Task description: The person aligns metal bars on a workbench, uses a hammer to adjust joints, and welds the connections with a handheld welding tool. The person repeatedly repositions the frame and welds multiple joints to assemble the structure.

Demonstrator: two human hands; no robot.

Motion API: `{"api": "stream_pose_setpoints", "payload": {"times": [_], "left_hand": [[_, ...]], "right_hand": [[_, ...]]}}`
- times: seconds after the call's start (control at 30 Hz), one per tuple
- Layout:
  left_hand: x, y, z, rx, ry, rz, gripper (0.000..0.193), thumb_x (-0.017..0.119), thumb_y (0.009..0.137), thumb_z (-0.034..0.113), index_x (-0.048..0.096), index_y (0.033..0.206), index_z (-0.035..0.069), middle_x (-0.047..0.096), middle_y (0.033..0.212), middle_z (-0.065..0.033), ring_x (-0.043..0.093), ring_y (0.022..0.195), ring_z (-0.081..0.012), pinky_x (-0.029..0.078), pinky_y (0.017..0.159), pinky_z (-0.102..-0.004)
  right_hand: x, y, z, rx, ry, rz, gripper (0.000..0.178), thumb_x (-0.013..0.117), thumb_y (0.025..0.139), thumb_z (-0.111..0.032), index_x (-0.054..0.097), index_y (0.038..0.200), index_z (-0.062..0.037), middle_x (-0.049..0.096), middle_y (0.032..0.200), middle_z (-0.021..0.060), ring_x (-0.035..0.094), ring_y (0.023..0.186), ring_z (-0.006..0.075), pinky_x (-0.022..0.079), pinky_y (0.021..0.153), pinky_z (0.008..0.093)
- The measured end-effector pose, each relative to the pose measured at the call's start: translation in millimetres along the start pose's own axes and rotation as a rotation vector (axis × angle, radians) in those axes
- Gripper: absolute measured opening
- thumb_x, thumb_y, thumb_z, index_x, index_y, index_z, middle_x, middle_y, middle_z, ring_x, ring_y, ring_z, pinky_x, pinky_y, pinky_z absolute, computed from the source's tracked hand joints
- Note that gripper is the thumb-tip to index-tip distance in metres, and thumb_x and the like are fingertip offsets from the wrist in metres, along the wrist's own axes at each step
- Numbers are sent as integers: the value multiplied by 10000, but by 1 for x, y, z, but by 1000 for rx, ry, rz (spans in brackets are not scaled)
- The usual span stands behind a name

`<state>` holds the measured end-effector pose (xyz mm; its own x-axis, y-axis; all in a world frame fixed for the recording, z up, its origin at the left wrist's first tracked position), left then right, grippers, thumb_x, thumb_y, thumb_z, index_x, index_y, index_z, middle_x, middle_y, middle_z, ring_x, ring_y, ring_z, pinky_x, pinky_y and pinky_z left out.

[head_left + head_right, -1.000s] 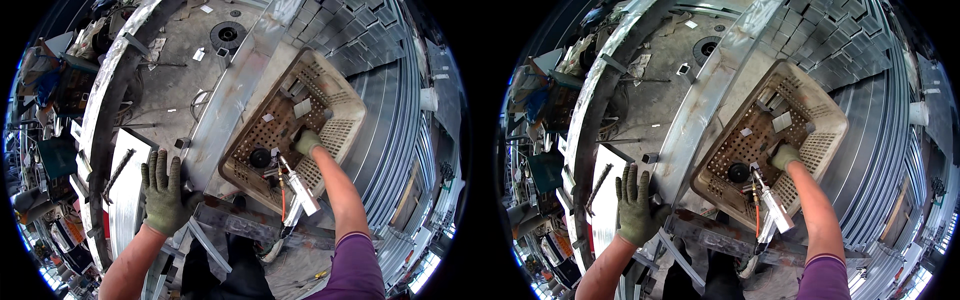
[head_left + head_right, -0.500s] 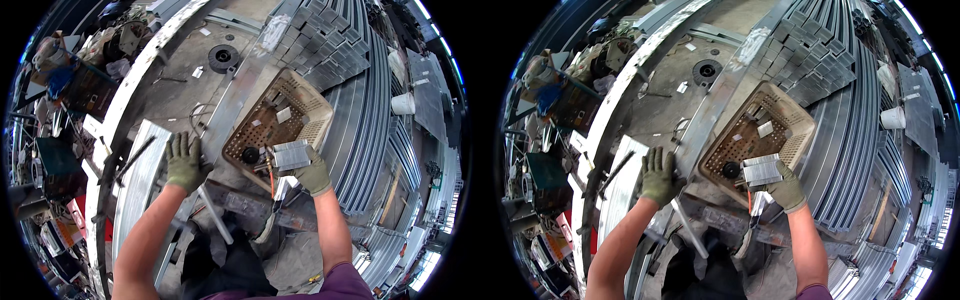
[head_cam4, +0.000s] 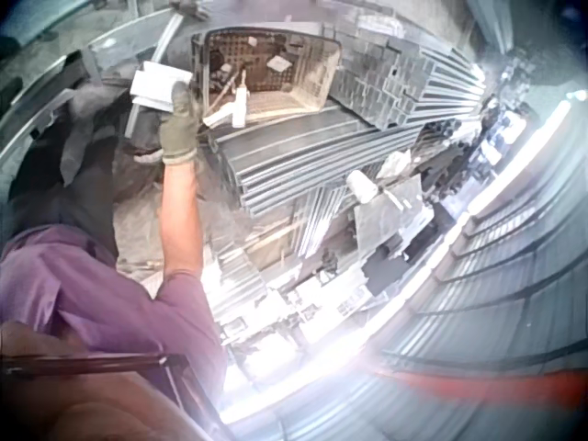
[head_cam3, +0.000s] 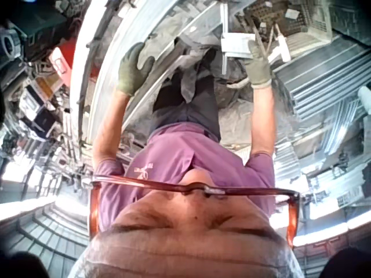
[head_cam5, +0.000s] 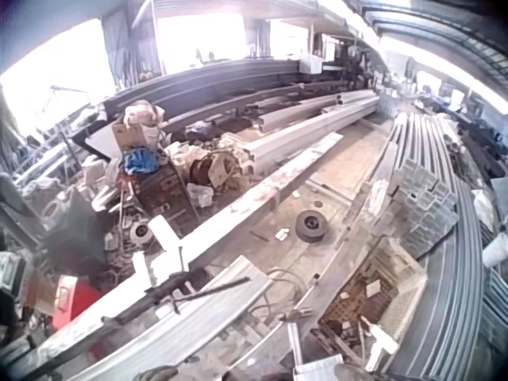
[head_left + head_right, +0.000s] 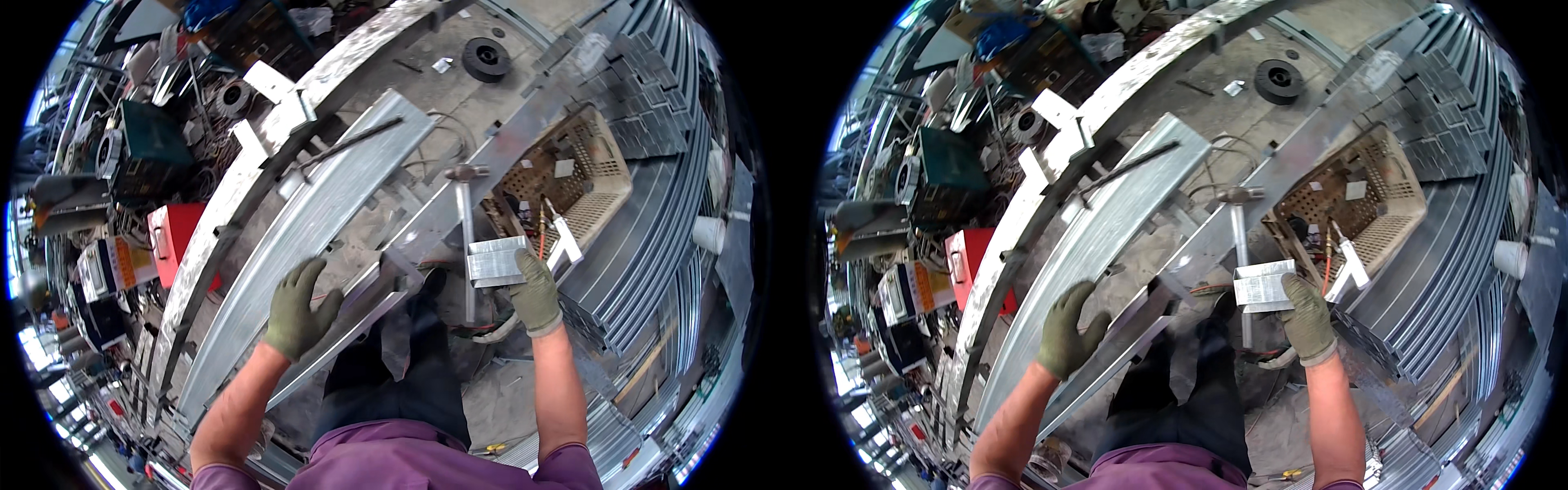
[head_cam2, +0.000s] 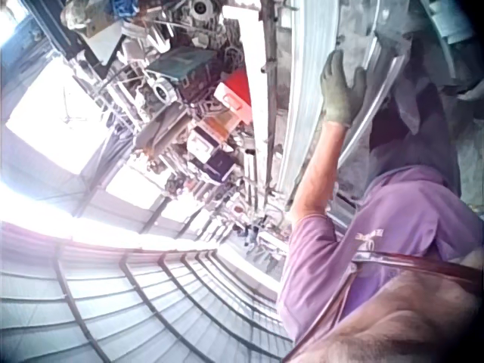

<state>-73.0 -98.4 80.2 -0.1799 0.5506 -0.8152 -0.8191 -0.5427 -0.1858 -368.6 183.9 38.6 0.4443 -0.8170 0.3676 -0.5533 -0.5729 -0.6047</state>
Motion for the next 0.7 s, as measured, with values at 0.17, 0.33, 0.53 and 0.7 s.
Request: {"api": "stream_pose_setpoints", "payload": {"times": [0.17, 0.33, 0.53, 0.7], "left_hand": [[0, -114, -43, -266, 13, -126, 679, 841, 902, 295, 592, 1460, 1, 637, 1454, -278, 613, 1342, -466, 493, 1138, -517], [24, -145, -73, -367, -59, -201, 724, 839, 865, 273, 578, 1503, 49, 639, 1459, -239, 611, 1337, -452, 480, 1150, -525], [35, -137, -86, -295, 85, -211, 670, 810, 864, 272, 594, 1469, 80, 633, 1469, -216, 549, 1425, -437, 443, 1184, -544], [37, -134, -65, -248, 167, -37, 646, 816, 882, 282, 599, 1448, 56, 637, 1452, -225, 566, 1405, -430, 458, 1160, -536]], "right_hand": [[59, 3, 19, -201, -600, -192, 447, 624, 1133, -381, 733, 1263, 32, 767, 1014, 53, 686, 879, 119, 545, 777, 297], [88, 14, 51, -233, -924, -243, 466, 667, 1105, -397, 729, 1240, 45, 776, 994, 105, 680, 904, 159, 563, 816, 349], [92, 19, 61, -274, -784, -194, 371, 672, 1113, -299, 714, 1269, 35, 763, 983, 94, 656, 886, 165, 562, 817, 349], [79, 16, 60, -242, -801, -89, 300, 670, 1114, -260, 722, 1227, 13, 695, 905, 15, 583, 822, 102, 522, 729, 321]]}}
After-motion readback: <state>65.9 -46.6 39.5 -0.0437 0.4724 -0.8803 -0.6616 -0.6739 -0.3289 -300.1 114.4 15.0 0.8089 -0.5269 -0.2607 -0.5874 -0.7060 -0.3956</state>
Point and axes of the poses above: each hand's wrist, its own y-axis towards the middle knuckle, its own x-axis out of the palm, z = x × y, the point moved 1 cm from there along y, towards the middle knuckle
